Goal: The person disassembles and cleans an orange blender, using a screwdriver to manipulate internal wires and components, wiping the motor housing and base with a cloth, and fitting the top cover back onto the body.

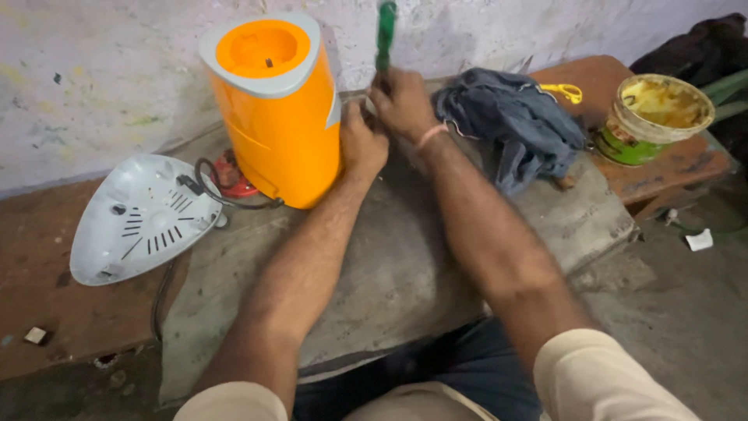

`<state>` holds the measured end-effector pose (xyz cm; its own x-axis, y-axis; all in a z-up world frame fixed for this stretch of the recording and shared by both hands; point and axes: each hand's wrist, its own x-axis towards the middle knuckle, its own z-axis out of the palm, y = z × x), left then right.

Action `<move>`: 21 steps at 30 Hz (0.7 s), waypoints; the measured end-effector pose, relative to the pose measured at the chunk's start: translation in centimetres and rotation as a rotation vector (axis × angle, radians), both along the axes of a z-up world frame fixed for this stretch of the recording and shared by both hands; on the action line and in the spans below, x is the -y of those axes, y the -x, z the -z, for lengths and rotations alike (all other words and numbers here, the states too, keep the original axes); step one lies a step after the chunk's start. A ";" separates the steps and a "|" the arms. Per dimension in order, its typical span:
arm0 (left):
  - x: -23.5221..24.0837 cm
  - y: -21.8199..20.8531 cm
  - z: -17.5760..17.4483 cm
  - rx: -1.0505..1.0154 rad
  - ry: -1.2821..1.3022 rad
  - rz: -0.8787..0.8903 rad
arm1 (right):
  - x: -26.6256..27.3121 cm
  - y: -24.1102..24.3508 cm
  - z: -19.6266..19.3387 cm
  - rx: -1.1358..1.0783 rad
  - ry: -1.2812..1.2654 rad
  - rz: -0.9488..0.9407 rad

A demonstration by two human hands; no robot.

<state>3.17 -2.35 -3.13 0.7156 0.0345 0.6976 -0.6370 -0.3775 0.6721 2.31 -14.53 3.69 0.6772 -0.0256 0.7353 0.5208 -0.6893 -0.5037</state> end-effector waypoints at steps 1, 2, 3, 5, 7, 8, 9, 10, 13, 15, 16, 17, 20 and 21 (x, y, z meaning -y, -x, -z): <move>-0.4 -0.1 0.2 0.022 -0.014 -0.024 | -0.4 0.3 0.8 0.024 0.014 0.022; -0.6 -0.4 0.2 0.011 0.003 0.025 | -0.1 0.3 1.0 -0.006 -0.025 -0.035; -0.7 -0.4 0.6 -0.010 0.020 0.073 | 0.6 0.8 1.6 -0.047 -0.065 -0.092; -0.1 -0.6 1.0 -0.036 0.011 0.087 | 1.8 1.5 2.0 -0.130 -0.105 -0.137; 0.4 -1.3 0.5 -0.034 -0.042 0.009 | 2.0 1.6 1.1 -0.201 -0.101 -0.125; 0.6 -1.9 0.0 -0.073 0.045 0.043 | 2.0 1.4 0.4 -0.170 -0.062 -0.167; 1.1 -2.3 -0.3 -0.114 0.133 0.084 | 2.0 1.5 -0.1 -0.142 -0.023 -0.204; 1.1 -2.7 -0.5 -0.154 0.220 0.125 | 1.9 1.4 -0.5 -0.114 0.016 -0.240; 2.0 -3.2 -0.1 -0.185 0.238 0.211 | 2.6 1.9 -0.7 -0.120 0.054 -0.320; 2.1 -3.7 0.1 -0.204 0.258 0.280 | 2.5 2.1 -0.1 0.024 0.127 -0.217; 2.3 -3.8 0.2 -0.216 0.269 0.316 | 2.7 2.1 0.1 0.093 0.164 -0.164; 1.9 -3.8 0.5 -0.205 0.206 0.259 | 2.5 2.1 0.6 0.056 0.089 -0.171; 2.8 -3.6 0.8 -0.173 0.071 0.184 | 3.5 2.2 1.5 -0.012 -0.075 -0.103; 2.7 -3.5 0.7 -0.157 0.064 0.186 | 3.3 1.9 1.7 -0.002 -0.091 -0.058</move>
